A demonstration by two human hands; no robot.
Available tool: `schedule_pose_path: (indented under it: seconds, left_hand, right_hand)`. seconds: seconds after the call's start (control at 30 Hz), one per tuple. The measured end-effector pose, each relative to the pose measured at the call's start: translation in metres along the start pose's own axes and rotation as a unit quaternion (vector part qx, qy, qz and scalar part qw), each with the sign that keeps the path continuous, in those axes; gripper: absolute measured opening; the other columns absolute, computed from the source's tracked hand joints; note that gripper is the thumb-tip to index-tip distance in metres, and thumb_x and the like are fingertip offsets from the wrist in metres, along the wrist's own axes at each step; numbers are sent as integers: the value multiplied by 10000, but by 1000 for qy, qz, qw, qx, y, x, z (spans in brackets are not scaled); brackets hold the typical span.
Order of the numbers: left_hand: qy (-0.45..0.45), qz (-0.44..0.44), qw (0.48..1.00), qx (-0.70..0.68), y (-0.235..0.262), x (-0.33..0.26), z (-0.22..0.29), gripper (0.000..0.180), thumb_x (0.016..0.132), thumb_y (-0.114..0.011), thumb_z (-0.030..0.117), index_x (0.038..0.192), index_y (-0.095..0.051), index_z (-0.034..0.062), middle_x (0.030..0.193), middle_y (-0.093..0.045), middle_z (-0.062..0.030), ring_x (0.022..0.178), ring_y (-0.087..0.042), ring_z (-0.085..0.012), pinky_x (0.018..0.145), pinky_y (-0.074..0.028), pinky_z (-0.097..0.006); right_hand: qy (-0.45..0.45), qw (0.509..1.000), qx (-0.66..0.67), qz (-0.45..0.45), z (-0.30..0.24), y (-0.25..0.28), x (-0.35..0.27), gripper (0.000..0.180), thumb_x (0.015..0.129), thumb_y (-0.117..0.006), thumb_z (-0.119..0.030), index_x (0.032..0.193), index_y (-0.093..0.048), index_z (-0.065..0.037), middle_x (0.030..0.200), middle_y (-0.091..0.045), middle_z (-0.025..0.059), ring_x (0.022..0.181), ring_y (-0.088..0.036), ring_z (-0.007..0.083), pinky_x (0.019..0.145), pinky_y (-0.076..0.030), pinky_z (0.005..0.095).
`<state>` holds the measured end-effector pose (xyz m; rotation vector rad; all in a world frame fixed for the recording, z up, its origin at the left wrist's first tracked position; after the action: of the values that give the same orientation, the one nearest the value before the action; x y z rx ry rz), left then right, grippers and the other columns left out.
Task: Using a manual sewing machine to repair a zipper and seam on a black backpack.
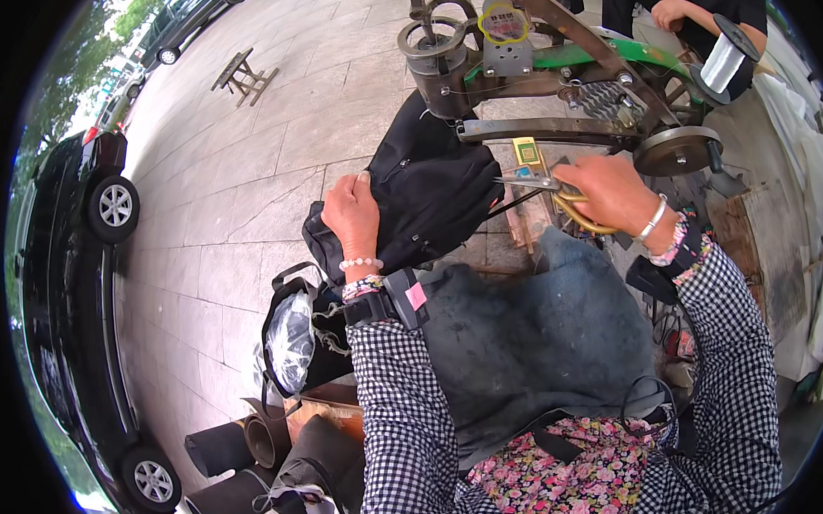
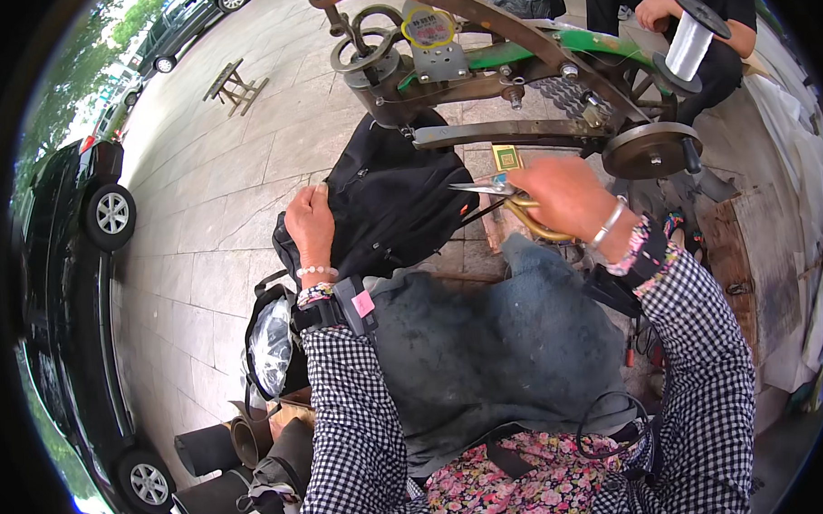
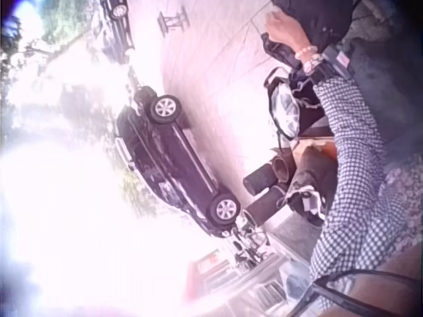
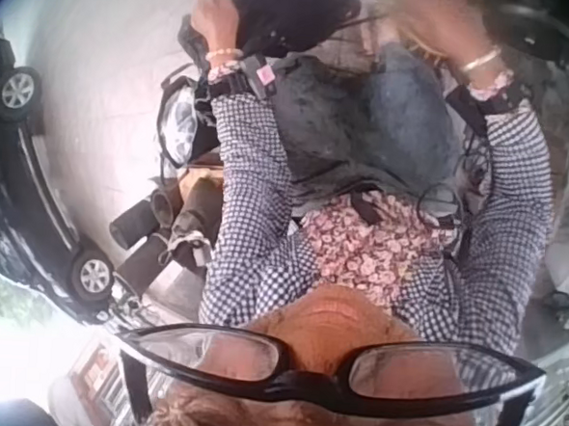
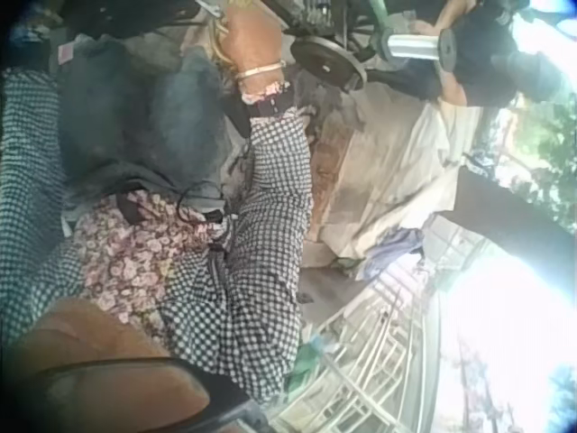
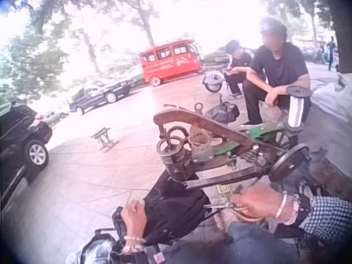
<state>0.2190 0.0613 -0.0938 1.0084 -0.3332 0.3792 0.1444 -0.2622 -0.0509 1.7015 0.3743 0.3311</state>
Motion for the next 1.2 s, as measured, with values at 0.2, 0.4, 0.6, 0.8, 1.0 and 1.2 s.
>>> schedule_pose_path:
  seconds: [0.2, 0.4, 0.6, 0.8, 1.0, 1.2]
  left_hand:
    - [17, 56, 998, 3, 21, 4, 2, 229, 785, -549, 217, 698, -585, 8, 658, -564, -184, 624, -545, -347, 570, -413, -389]
    - [-4, 134, 989, 67, 71, 16, 46, 190, 792, -555, 163, 695, -558, -1, 635, -545, -155, 575, -523, -269, 552, -402, -339]
    - [-84, 145, 986, 26, 152, -13, 147, 144, 805, -577, 114, 739, -589, -13, 638, -551, -57, 585, -489, -132, 554, -385, -254]
    - [-95, -7, 978, -184, 183, -65, 199, 97, 790, -582, 37, 741, -560, -44, 630, -516, -3, 572, -426, -60, 530, -346, -199]
    - [-39, -105, 926, -362, 192, -61, 219, 98, 795, -589, 52, 750, -578, -34, 648, -532, 6, 602, -440, -48, 545, -352, -186]
    - [-39, -120, 864, -488, 207, -26, 254, 126, 823, -547, 83, 771, -591, -23, 683, -545, 18, 619, -454, -35, 563, -353, -173]
  right_hand:
    - [-16, 998, 55, 13, 60, -17, -57, 327, 682, -631, -187, 994, -567, -114, 739, -549, 118, 698, -550, 316, 583, -432, 405]
    - [-20, 988, 136, 67, 92, -35, -77, 309, 678, -648, -199, 960, -572, -98, 730, -558, 113, 693, -560, 314, 575, -440, 384]
    - [-3, 932, 351, 88, 67, 1, -89, 466, 620, -731, -174, 1041, -564, -69, 666, -514, 93, 568, -510, 218, 512, -395, 312]
    - [96, 889, 423, 144, 9, 64, -115, 609, 536, -801, -203, 1073, -557, -50, 712, -498, 62, 532, -419, 131, 467, -352, 257]
    - [176, 900, 337, 211, -22, 108, -130, 642, 531, -792, -256, 1079, -538, -39, 740, -500, 97, 601, -492, 227, 512, -405, 299]
    - [87, 889, 287, 346, -10, 131, -152, 672, 566, -771, -406, 1062, -547, -12, 784, -531, 73, 603, -459, 135, 506, -365, 243]
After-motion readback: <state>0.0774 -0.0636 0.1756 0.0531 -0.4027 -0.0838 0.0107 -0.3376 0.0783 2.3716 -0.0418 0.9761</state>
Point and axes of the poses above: each hand's wrist, its own x-axis towards the middle knuckle, its own y-axis out of the back of the hand, z = x × y, the point moved 3 cm from there along x, towards the middle knuckle
